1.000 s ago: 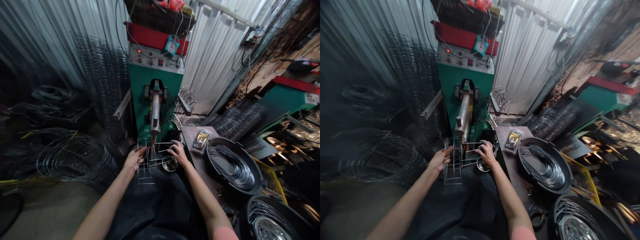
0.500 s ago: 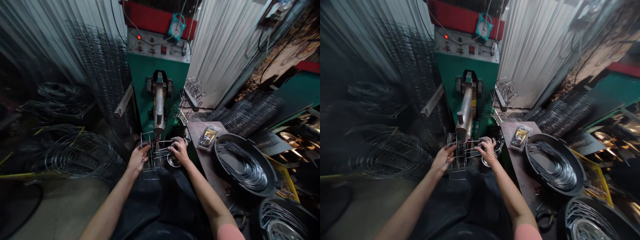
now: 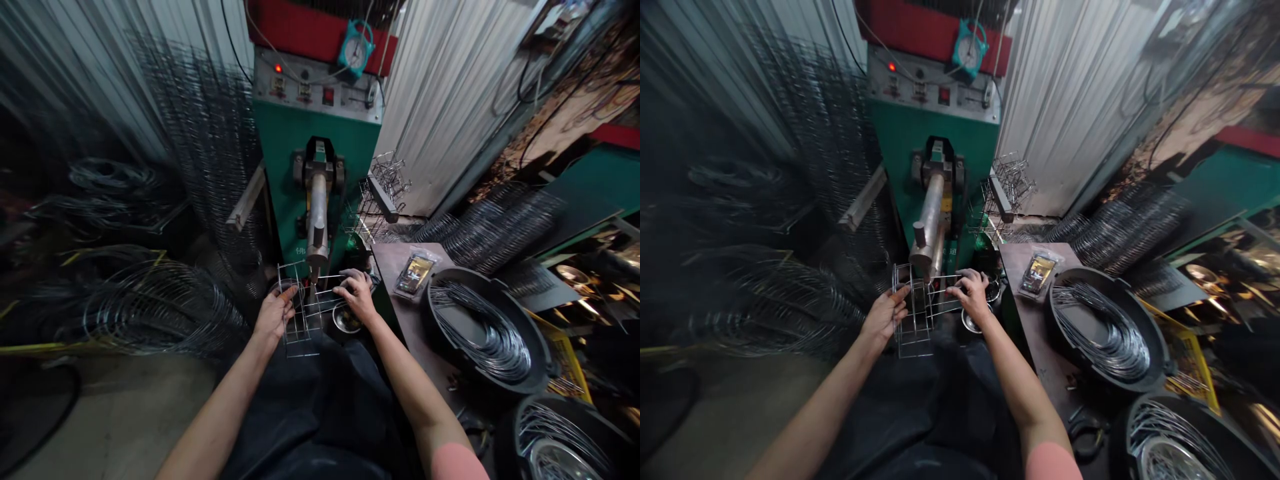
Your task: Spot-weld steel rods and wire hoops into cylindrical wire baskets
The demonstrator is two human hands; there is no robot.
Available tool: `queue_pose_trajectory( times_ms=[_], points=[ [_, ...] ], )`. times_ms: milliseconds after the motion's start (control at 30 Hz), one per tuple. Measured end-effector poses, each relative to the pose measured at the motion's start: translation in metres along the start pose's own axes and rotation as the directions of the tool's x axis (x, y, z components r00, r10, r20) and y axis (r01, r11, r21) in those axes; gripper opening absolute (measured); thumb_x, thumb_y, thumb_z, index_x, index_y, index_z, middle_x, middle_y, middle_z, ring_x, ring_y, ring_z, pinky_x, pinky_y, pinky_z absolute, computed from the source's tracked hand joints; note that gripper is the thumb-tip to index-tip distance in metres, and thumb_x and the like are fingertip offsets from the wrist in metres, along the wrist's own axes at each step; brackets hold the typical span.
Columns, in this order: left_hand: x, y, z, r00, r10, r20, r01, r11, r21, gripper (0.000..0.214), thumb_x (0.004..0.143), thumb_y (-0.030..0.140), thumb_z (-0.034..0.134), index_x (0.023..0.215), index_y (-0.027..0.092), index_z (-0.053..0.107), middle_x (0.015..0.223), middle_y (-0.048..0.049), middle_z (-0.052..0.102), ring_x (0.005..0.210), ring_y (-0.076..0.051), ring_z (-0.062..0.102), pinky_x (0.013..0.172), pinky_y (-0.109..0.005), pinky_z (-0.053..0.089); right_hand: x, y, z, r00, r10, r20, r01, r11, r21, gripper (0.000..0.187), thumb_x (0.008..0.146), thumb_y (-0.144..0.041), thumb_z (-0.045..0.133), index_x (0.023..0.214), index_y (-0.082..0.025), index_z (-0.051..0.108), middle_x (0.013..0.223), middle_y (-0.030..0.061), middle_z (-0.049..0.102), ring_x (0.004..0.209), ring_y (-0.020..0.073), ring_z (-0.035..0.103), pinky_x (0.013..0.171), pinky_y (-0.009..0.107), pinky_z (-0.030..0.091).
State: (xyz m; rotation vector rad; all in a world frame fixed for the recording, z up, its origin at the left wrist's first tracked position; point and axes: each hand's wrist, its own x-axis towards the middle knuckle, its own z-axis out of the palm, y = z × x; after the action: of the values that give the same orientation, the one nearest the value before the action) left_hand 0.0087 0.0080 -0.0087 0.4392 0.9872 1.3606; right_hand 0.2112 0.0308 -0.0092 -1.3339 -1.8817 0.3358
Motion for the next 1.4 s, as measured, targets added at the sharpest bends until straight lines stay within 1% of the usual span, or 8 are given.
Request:
queue_pose_trajectory(
  times_ms=[300, 833, 1000, 1100, 1167, 1233, 1300, 1400],
  points=[
    [0.001, 0.004, 0.0, 1.0, -0.008, 0.004, 0.008, 0.999, -0.031, 0.04, 0.046, 0.018, 0.08, 0.073, 0.014, 0.052, 0.053, 0.0105, 0.042, 0.035, 0.002, 0.023, 0.03, -0.014, 0.014, 0.005, -0.002, -0.001, 1.0, -0.012, 0.004, 0.012, 1.0, 0.009, 0.027, 0.083, -0.04, 0.052, 0.065, -0.02, 0.057, 0.105, 0.0051, 0.063, 0.108, 0.0206, 0.048, 0.099, 0.045, 0.018],
    [0.031, 0.006, 0.002, 0.995, -0.097, -0.013, 0.096, 0.993, -0.068, 0.034, 0.049, 0.012, 0.077, 0.069, 0.015, 0.05, 0.047, 0.0115, 0.036, 0.032, 0.002, 0.021, 0.03, -0.013, 0.014, 0.025, 0.006, 0.004, 0.999, 0.036, 0.013, -0.036, 0.999, -0.027, 0.028, 0.081, -0.039, 0.054, 0.063, -0.019, 0.057, 0.104, 0.0043, 0.063, 0.106, 0.0197, 0.05, 0.098, 0.043, 0.017],
    [0.025, 0.008, -0.002, 0.993, -0.113, 0.039, 0.115, 0.992, -0.049, 0.035, 0.05, 0.013, 0.078, 0.071, 0.015, 0.051, 0.045, 0.0125, 0.032, 0.033, 0.001, 0.021, 0.029, -0.012, 0.014, 0.014, -0.006, 0.003, 0.999, 0.045, 0.012, -0.045, 0.997, -0.059, 0.028, 0.08, -0.04, 0.056, 0.063, -0.019, 0.058, 0.104, 0.005, 0.063, 0.105, 0.0202, 0.05, 0.097, 0.044, 0.019],
    [0.007, 0.008, -0.016, 0.985, -0.143, 0.093, 0.146, 0.989, -0.027, 0.034, 0.052, 0.017, 0.078, 0.074, 0.015, 0.053, 0.046, 0.0122, 0.031, 0.033, 0.0, 0.021, 0.029, -0.011, 0.015, -0.014, -0.019, -0.002, 1.0, -0.023, 0.002, 0.023, 0.995, -0.099, 0.021, 0.08, -0.039, 0.057, 0.071, -0.02, 0.06, 0.103, 0.0048, 0.063, 0.106, 0.0204, 0.05, 0.098, 0.044, 0.019],
    [-0.011, 0.008, -0.031, 0.978, -0.172, 0.122, 0.173, 0.985, -0.005, 0.033, 0.054, 0.02, 0.078, 0.077, 0.014, 0.054, 0.046, 0.0123, 0.028, 0.034, 0.0, 0.021, 0.028, -0.011, 0.015, -0.036, -0.024, -0.013, 0.995, -0.103, 0.009, 0.104, 0.99, -0.099, 0.016, 0.079, -0.036, 0.059, 0.087, -0.022, 0.062, 0.105, 0.0056, 0.063, 0.107, 0.0202, 0.05, 0.098, 0.043, 0.022],
    [-0.031, 0.01, -0.051, 0.969, -0.207, 0.134, 0.207, 0.978, 0.017, 0.03, 0.059, 0.023, 0.075, 0.079, 0.015, 0.055, 0.048, 0.0119, 0.027, 0.033, 0.0, 0.019, 0.028, -0.01, 0.014, -0.057, -0.025, -0.03, 0.988, -0.153, -0.003, 0.152, 0.987, -0.06, 0.03, 0.078, -0.035, 0.062, 0.104, -0.021, 0.058, 0.107, 0.0073, 0.062, 0.107, 0.0202, 0.051, 0.098, 0.042, 0.026],
    [-0.05, 0.014, -0.073, 0.962, -0.251, 0.112, 0.253, 0.967, -0.01, 0.028, 0.065, 0.023, 0.071, 0.087, 0.015, 0.057, 0.051, 0.0106, 0.029, 0.034, 0.0, 0.02, 0.028, -0.01, 0.017, -0.073, -0.024, -0.053, 0.989, -0.137, -0.046, 0.138, 0.99, 0.016, 0.034, 0.079, -0.036, 0.06, 0.109, -0.02, 0.056, 0.104, 0.0079, 0.063, 0.103, 0.0197, 0.053, 0.093, 0.039, 0.034],
    [-0.068, 0.023, -0.1, 0.972, -0.23, 0.052, 0.233, 0.969, -0.082, 0.03, 0.07, 0.027, 0.066, 0.098, 0.02, 0.058, 0.056, 0.0075, 0.038, 0.034, 0.0, 0.025, 0.027, -0.01, 0.022, -0.085, -0.028, -0.087, 0.997, -0.052, -0.06, 0.062, 0.982, 0.18, 0.026, 0.082, -0.038, 0.054, 0.099, -0.02, 0.061, 0.093, 0.0049, 0.065, 0.09, 0.0171, 0.058, 0.081, 0.033, 0.044]
  ],
)
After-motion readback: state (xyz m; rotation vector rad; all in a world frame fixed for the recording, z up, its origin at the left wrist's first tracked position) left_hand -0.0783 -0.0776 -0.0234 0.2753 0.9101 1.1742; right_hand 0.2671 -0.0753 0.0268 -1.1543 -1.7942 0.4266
